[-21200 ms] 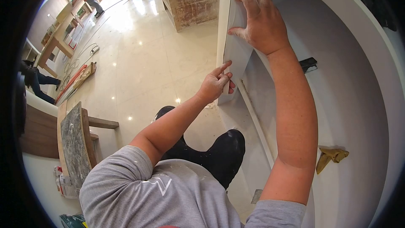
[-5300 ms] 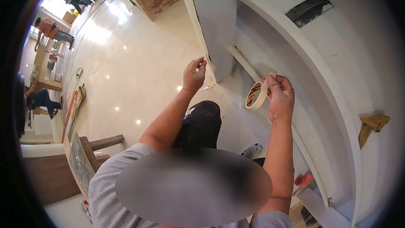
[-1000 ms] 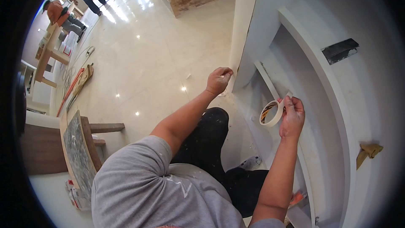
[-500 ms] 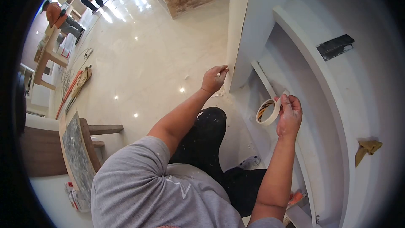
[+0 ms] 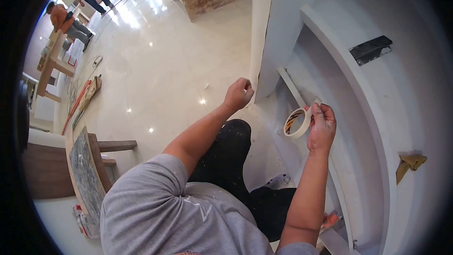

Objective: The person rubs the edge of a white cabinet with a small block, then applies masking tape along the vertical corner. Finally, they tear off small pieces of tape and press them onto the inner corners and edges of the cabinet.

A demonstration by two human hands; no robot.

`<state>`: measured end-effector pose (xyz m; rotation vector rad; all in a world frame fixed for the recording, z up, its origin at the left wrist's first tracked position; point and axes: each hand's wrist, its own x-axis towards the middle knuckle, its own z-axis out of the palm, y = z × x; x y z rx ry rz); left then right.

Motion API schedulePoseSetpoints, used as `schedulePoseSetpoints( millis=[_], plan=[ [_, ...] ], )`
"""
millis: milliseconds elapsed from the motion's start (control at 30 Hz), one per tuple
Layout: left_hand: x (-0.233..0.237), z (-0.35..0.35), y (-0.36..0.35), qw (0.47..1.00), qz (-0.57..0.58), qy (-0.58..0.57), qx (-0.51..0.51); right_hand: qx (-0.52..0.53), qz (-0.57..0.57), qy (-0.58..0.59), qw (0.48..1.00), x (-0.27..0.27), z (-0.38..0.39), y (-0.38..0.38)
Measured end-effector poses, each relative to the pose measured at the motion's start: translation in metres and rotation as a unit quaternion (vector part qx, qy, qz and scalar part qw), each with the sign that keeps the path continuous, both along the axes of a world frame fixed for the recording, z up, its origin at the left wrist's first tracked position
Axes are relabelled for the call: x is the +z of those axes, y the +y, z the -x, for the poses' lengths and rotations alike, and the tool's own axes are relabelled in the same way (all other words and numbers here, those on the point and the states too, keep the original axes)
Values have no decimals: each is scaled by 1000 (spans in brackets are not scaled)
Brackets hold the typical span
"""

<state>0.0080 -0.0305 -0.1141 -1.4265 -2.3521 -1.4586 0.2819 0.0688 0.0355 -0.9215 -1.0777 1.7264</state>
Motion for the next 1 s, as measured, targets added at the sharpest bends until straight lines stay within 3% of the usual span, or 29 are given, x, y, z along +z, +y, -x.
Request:
schedulePoseSetpoints(
  millis=[133, 333, 433, 667, 767, 867, 967, 1000],
  plan=[
    [6, -8, -7, 993, -69, -94, 36, -8, 1, -14, 1000, 1, -4, 1],
    [14, 0, 3, 999, -3, -19, -30, 4, -3, -9, 1000, -7, -7, 4],
    [13, -12, -1, 998, 53, -33, -1, 1, -5, -10, 1000, -2, -7, 2],
    [30, -64, 5, 979, 71, -189, 0, 4, -3, 6, 1000, -1, -5, 1],
    [9, -101, 28, 983, 46, -147, -98, 10, -4, 0, 1000, -3, -4, 3],
    [-36, -134, 47, 967, 151, 0, -203, 6, -5, 1, 1000, -4, -4, 4],
    [-40, -125, 35, 911, 324, 13, -254, 0, -7, -6, 1000, 1, -7, 1],
    [-36, -116, 29, 913, 337, -13, -227, -2, -7, -8, 1000, 3, -8, 0]
  ],
)
